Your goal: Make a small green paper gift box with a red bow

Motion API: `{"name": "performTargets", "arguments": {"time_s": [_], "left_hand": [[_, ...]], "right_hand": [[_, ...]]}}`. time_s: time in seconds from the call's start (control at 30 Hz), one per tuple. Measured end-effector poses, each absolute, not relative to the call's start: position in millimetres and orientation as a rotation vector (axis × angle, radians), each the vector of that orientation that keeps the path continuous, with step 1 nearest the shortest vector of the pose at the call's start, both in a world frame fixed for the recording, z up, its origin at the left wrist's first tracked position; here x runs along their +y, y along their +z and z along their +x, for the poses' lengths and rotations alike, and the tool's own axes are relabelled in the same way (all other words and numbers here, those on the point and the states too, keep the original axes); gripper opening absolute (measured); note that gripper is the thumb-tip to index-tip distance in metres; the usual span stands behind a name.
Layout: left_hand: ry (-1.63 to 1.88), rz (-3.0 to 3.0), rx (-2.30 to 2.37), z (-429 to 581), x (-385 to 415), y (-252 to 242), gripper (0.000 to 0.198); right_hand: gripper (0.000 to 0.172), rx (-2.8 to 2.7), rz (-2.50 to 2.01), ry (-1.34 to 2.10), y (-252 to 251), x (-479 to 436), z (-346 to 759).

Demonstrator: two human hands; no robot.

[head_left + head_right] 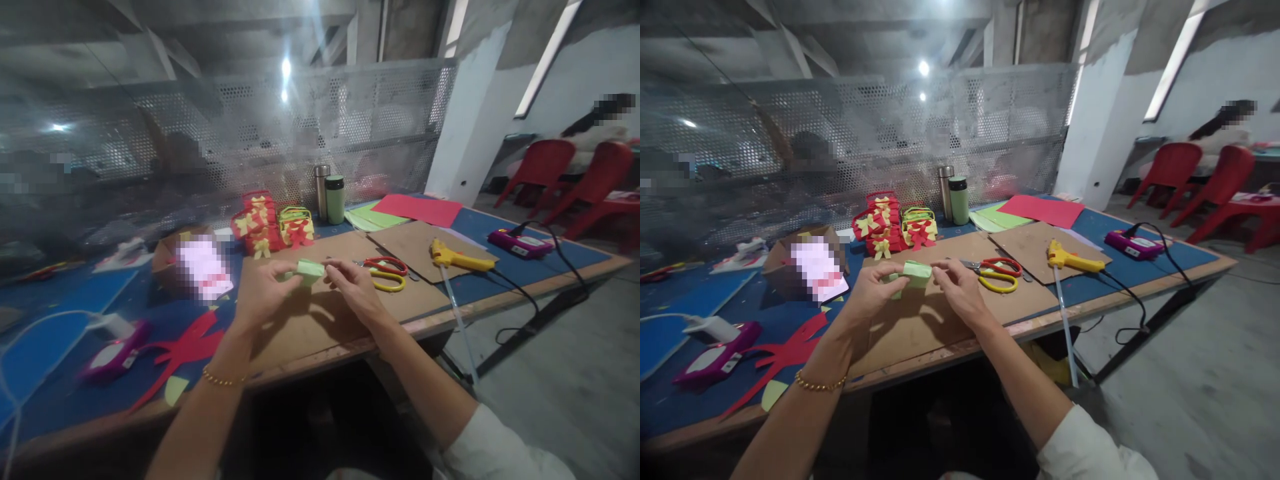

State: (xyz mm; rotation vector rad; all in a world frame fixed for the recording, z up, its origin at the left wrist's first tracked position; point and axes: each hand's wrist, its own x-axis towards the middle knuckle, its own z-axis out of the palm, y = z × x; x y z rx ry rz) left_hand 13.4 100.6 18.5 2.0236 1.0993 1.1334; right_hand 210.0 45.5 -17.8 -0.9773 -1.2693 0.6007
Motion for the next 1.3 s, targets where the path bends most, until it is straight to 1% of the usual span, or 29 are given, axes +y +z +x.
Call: {"name": "performTargets", "arguments": {"time_s": [0.07,0.17,0.33,0.5,0.57,0.67,0.77,0.87,0.97,1.07,1.13,1.3], "left_hand": [[1.117,2.064,1.059,15,99,20,0.024],[1.062,2.067,1.031,16,96,23,0.022],[1.013,1.999,1.020,17,92,30,0.018],[0.962,1.900,1.031,19,85,35,0.021],[0.936,1.854,1.034,20,81,37,0.022],[0.924,1.800,1.016,22,75,41,0.020],[0.885,1.729,0.986,24,71,44,0.020],[0.785,1.619,0.946,25,67,46,0.027],[0.736,1.530,0.958,26,64,47,0.037],[0.802,1.497,0.972,27,60,48,0.035],[0.822,1.469,0.947,27,59,48,0.038],[0.626,1.451,0.991,20,63,46,0.052]], "right_hand": [[0.034,-1.227,-0.937,0.761,-17,46,210],[0.033,-1.193,-0.865,0.902,-15,47,209],[0.028,-1.183,-0.866,0.929,-15,46,212],[0.030,-1.341,-0.893,0.775,-16,43,213],[0.030,-1.472,-0.920,0.622,-16,42,212],[0.036,-1.640,-0.911,0.383,-18,43,211],[0.035,-1.702,-0.895,0.245,-20,46,211],[0.033,-1.711,-0.891,0.140,-21,48,212],[0.034,-1.693,-0.873,0.073,-20,48,211],[0.037,-1.656,-0.876,0.051,-20,50,208],[0.038,-1.640,-0.882,0.040,-20,51,207],[0.040,-1.625,-0.858,0.039,-20,51,207]]}}
